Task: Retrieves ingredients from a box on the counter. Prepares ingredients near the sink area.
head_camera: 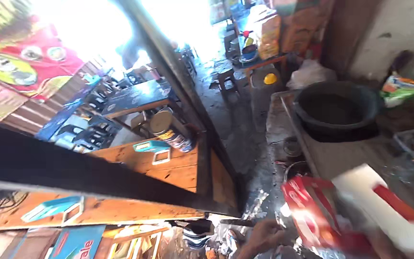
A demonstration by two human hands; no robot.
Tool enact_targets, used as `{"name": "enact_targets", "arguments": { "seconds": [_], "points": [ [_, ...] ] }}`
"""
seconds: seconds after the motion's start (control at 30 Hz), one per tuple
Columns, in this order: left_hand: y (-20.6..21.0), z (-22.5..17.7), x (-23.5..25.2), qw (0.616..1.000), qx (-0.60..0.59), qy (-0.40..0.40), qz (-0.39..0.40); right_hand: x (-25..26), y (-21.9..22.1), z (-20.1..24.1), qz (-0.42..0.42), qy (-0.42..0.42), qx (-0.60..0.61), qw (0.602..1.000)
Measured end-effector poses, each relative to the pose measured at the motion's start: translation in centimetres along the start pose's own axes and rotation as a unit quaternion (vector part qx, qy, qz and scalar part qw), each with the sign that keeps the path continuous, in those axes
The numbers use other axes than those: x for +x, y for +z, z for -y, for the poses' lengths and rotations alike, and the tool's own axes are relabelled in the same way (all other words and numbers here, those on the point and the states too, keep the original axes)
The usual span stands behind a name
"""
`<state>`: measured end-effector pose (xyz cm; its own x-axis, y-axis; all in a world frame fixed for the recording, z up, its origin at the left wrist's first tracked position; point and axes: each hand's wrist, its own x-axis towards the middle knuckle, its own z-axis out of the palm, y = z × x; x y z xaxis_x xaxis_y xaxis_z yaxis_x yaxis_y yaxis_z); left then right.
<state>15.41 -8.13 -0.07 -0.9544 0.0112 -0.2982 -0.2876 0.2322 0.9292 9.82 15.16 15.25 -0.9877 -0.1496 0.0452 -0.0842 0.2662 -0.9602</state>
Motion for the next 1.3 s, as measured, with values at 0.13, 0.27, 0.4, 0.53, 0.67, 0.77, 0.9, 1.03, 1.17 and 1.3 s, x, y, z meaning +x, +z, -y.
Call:
{"name": "enact_targets", "arguments": {
  "seconds": [0.13, 0.27, 0.4, 0.53, 0.67, 0.77, 0.9, 1.03, 1.17, 1.3],
  "points": [
    [-7.4, 0.7, -12.5, 0.996, 0.048, -0.07, 0.007, 6.4, 11.8, 5.5, 0.102, -0.075, 0.049, 0.991],
    [-12.5, 0.2, -21.2, 0.997, 0.022, -0.057, -0.048, 9.0, 22.9, 9.1, 0.196, -0.07, 0.05, 0.977],
    [-17.9, 1.1, -27.1, 0.991, -0.027, -0.004, -0.128, 8.8, 30.2, 11.4, 0.276, -0.034, -0.016, 0.96],
    [-23.7, 0.1, -29.9, 0.97, 0.019, 0.052, -0.237, 9.9, 36.4, 6.4, 0.326, -0.056, -0.027, 0.943],
    [-29.2, 0.0, -28.6, 0.934, 0.05, 0.077, -0.345, 7.4, 37.9, 8.8, 0.351, -0.092, -0.127, 0.923],
    [-32.1, 0.1, -26.1, 0.915, -0.031, 0.113, -0.387, 7.2, 38.1, 9.6, 0.379, -0.094, -0.186, 0.902],
    [-34.1, 0.9, -23.0, 0.909, -0.072, 0.135, -0.388, 7.7, 38.0, 8.7, 0.411, -0.067, -0.181, 0.891],
    [-34.2, 1.0, -20.4, 0.926, -0.037, 0.082, -0.366, 7.1, 37.4, 8.9, 0.407, -0.064, -0.141, 0.9],
    [-32.5, 0.8, -16.6, 0.95, 0.024, 0.037, -0.31, 6.8, 37.2, 9.0, 0.396, -0.061, -0.137, 0.906],
    [-30.9, 0.5, -12.7, 0.954, 0.04, 0.039, -0.296, 6.0, 36.9, 10.2, 0.355, 0.054, -0.102, 0.928]
  ]
}}
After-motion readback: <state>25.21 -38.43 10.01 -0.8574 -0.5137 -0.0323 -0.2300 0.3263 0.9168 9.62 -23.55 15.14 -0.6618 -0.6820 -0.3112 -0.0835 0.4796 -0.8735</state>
